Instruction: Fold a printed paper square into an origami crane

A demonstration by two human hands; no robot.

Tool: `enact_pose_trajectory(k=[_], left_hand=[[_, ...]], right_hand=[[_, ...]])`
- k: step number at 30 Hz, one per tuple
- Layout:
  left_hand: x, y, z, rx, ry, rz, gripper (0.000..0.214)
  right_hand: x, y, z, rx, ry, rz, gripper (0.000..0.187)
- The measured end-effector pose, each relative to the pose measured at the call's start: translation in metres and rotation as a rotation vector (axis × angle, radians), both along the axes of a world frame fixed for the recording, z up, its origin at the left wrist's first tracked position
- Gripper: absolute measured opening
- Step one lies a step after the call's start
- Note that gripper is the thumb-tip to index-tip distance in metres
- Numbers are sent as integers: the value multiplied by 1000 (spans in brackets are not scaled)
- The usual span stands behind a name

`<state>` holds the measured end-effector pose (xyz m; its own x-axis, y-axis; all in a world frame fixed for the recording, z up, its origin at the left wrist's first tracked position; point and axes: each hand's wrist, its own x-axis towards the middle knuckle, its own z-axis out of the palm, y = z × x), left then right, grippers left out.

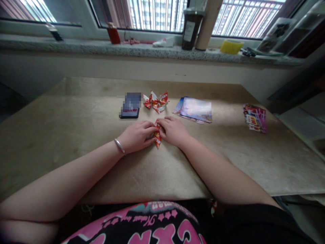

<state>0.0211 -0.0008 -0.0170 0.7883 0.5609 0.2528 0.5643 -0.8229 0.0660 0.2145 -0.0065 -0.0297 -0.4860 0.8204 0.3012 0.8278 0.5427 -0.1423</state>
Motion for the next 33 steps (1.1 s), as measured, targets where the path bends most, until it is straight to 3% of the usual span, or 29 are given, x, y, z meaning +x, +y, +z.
enact_pose_trajectory(k=[6,23,33], left_hand=[[-1,1,-4,-1,-31,47,32],[-3,6,-7,-5,-63,-16,30],[-3,6,-6,-40,-66,-13,29]], right_hand=[[1,6,-6,41,44,12,35],[4,11,-7,-5,63,33,36],[1,6,4,13,-153,-12,42]])
